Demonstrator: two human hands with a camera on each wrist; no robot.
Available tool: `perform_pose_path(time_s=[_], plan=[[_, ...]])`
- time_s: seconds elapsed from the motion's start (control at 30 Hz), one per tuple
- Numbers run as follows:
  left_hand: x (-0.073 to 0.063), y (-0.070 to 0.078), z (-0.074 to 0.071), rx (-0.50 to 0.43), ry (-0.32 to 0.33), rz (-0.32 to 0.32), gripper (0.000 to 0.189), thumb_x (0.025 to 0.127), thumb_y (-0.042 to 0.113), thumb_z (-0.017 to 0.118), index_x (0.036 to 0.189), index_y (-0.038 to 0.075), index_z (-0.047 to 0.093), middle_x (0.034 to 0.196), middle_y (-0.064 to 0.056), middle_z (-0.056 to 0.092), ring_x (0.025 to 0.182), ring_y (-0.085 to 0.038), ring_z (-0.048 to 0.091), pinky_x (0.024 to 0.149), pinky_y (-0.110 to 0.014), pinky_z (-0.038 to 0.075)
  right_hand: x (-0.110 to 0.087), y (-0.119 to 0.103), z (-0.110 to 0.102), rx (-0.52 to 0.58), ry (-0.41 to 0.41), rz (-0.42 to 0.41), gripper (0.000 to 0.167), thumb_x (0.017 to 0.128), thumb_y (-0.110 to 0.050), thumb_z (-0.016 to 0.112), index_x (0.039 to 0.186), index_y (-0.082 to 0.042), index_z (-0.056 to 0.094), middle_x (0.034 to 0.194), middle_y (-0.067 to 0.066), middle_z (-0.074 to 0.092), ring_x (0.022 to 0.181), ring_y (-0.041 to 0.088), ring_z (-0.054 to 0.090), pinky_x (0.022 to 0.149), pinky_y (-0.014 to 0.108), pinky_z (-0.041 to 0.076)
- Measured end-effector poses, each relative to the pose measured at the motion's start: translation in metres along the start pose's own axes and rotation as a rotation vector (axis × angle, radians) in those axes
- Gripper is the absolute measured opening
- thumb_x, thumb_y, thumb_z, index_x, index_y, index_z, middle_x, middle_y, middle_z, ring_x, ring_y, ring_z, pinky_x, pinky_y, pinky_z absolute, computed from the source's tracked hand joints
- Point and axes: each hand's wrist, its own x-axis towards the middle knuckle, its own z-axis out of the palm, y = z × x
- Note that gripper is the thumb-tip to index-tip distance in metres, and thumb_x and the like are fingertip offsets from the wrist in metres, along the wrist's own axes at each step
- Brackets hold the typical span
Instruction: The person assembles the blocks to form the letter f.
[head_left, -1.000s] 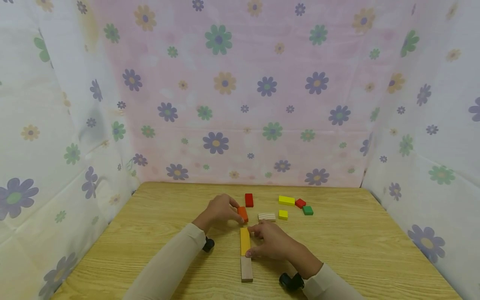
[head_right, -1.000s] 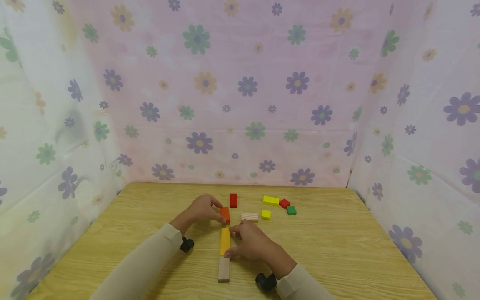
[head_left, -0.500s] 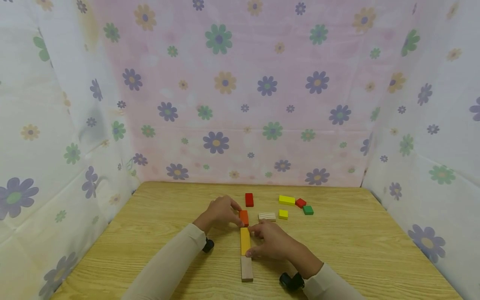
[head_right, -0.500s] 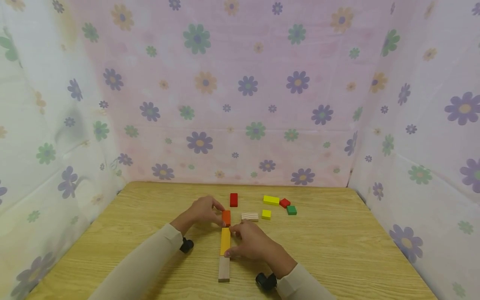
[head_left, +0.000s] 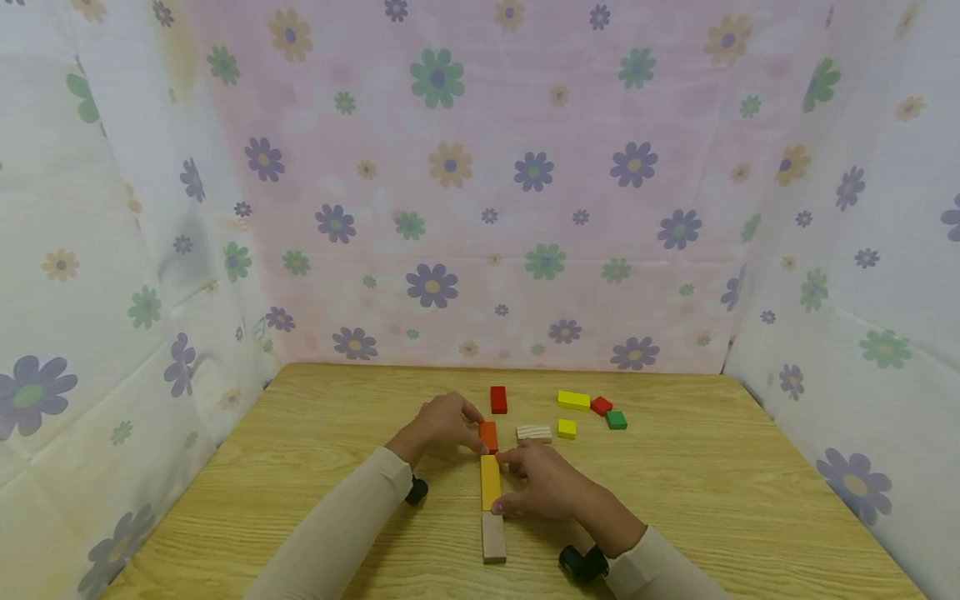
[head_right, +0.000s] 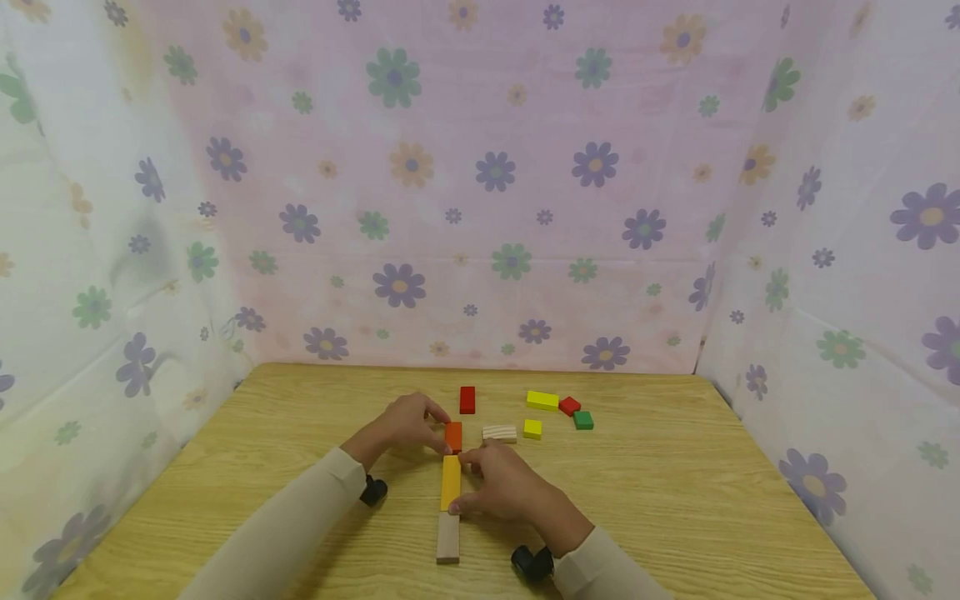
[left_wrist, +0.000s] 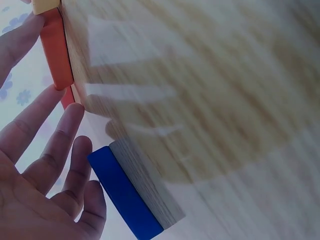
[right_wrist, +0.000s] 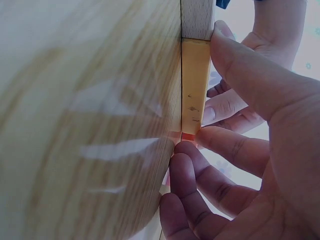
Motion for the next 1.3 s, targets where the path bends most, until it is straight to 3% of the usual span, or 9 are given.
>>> perform_pose_path(time_s=[0.17, 0.37, 0.57, 0.73, 1.3], plan=[[-0.0001, 0.0004, 0.0, -0.021, -0.005, -0.017, 0.05, 0.074, 0.042, 0.093, 0.117, 0.021, 0.08, 0.126, 0.0, 0.073, 0.122, -0.029, 0.063, 0.107, -0.056, 0.045, 0.0006, 0.0001, -0.0004, 0.003, -0.003, 0.006, 0.075, 0.078, -0.048, 0.089, 0.138, -0.01, 0.066, 0.114, -0.001, 0.066, 0.106, 0.018, 0.06, 0.095, 0.045, 0.053], [0.0014, -0.0005, 0.0003, -0.012, 0.005, 0.0, 0.045, 0.087, 0.046, 0.082, 0.121, 0.018, 0.078, 0.125, -0.002, 0.074, 0.113, -0.024, 0.067, 0.094, -0.046, 0.055, 0.0013, 0.001, 0.0007, 0.008, -0.001, 0.011, 0.075, 0.077, -0.048, 0.089, 0.138, -0.01, 0.067, 0.113, -0.002, 0.065, 0.105, 0.017, 0.059, 0.094, 0.044, 0.053], [0.0032, -0.0022, 0.0007, 0.025, 0.007, 0.017, 0.036, 0.087, 0.042, 0.082, 0.116, 0.021, 0.08, 0.126, -0.001, 0.074, 0.119, -0.029, 0.064, 0.108, -0.059, 0.041, 0.0016, 0.0015, 0.0022, 0.001, 0.002, 0.007, 0.077, 0.077, -0.05, 0.088, 0.139, -0.01, 0.066, 0.115, -0.001, 0.065, 0.105, 0.016, 0.059, 0.093, 0.042, 0.053], [0.0051, -0.0031, 0.0007, 0.064, 0.007, 0.037, 0.032, 0.086, 0.039, 0.084, 0.113, 0.022, 0.081, 0.124, 0.001, 0.074, 0.123, -0.03, 0.062, 0.112, -0.064, 0.033, 0.0012, 0.0002, 0.0023, 0.001, 0.001, 0.009, 0.078, 0.078, -0.05, 0.088, 0.141, -0.01, 0.065, 0.117, 0.001, 0.065, 0.105, 0.017, 0.059, 0.091, 0.041, 0.053], [0.0054, -0.0014, -0.0017, 0.078, -0.016, 0.036, 0.03, 0.086, 0.037, 0.085, 0.113, 0.025, 0.082, 0.123, 0.003, 0.075, 0.124, -0.031, 0.061, 0.112, -0.063, 0.032, 0.0004, -0.0048, 0.0019, 0.01, -0.002, 0.05, 0.078, 0.079, -0.049, 0.088, 0.142, -0.01, 0.064, 0.112, -0.002, 0.065, 0.109, 0.019, 0.058, 0.098, 0.047, 0.051]])
